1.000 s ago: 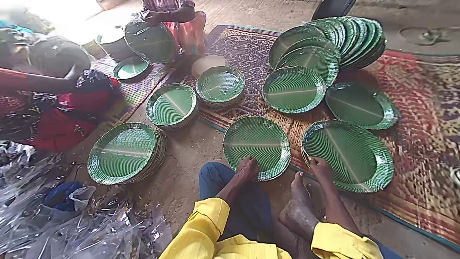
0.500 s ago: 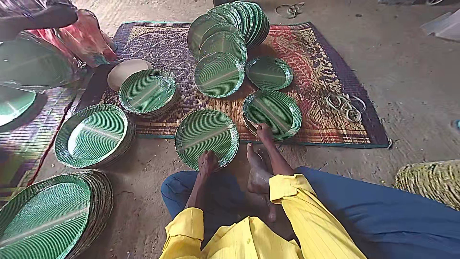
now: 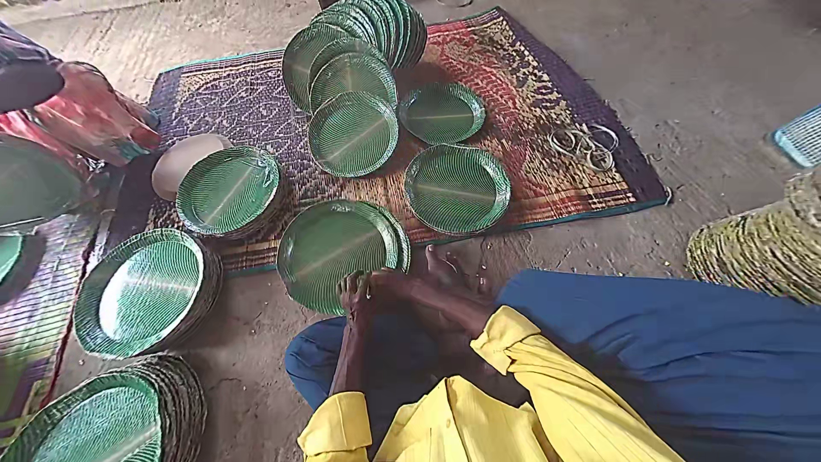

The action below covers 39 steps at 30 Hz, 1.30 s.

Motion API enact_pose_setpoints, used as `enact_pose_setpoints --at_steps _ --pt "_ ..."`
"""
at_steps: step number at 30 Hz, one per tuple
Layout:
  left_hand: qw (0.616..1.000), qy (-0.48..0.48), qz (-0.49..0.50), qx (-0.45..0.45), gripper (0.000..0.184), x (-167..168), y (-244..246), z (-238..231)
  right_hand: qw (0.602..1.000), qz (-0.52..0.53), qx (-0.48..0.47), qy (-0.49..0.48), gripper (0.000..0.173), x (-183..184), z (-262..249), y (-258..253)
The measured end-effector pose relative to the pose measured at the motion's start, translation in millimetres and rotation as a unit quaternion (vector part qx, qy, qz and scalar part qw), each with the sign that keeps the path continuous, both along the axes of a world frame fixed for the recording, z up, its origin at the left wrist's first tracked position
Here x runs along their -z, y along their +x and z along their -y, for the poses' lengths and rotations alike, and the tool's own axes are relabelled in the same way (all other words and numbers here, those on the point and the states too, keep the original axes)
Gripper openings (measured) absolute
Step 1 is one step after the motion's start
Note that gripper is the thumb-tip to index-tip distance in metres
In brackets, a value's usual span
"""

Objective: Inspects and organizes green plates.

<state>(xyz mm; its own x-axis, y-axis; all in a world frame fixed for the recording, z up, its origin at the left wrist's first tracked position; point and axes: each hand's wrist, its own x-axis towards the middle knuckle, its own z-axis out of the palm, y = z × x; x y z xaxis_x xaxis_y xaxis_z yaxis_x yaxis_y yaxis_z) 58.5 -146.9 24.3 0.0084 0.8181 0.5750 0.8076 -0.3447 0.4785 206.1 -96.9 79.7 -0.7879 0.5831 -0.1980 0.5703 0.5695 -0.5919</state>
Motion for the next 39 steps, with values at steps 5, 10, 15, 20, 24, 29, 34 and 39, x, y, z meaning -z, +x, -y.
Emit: enact_pose_setpoints --at_steps 5,10,15,20,24,29,34,39 --pt "0.928 -0.369 -0.032 -0.051 0.036 -3 -4 -20 0.999 -0.04 0.004 0.016 0.028 38 -35 29" --pt "0.932 -0.356 -0.076 0.0 0.033 -1 5 -20 0.909 -0.113 0.395 0.065 0.031 7 -87 83" --pt "0.926 -0.368 -0.08 -0.001 0.034 5 3 -23 0.877 0.031 0.478 0.044 0.045 52 -109 139" --pt "0.929 -0.365 -0.064 -0.001 0.033 4 2 -21 0.877 0.017 0.48 0.018 0.037 55 -107 142" --pt "0.928 -0.367 -0.057 0.0 0.033 3 3 -22 0.879 -0.008 0.477 0.018 0.033 63 -112 149" --pt "0.93 -0.364 -0.057 0.004 0.032 6 2 -22 0.857 0.022 0.514 0.015 0.03 52 -106 142" --pt "0.941 -0.337 -0.03 0.014 0.032 7 1 -20 0.823 -0.062 0.553 0.115 0.03 29 -103 126" --pt "0.997 0.069 0.024 0.012 0.023 7 3 -10 0.854 -0.282 0.349 0.263 0.018 -24 -84 79"
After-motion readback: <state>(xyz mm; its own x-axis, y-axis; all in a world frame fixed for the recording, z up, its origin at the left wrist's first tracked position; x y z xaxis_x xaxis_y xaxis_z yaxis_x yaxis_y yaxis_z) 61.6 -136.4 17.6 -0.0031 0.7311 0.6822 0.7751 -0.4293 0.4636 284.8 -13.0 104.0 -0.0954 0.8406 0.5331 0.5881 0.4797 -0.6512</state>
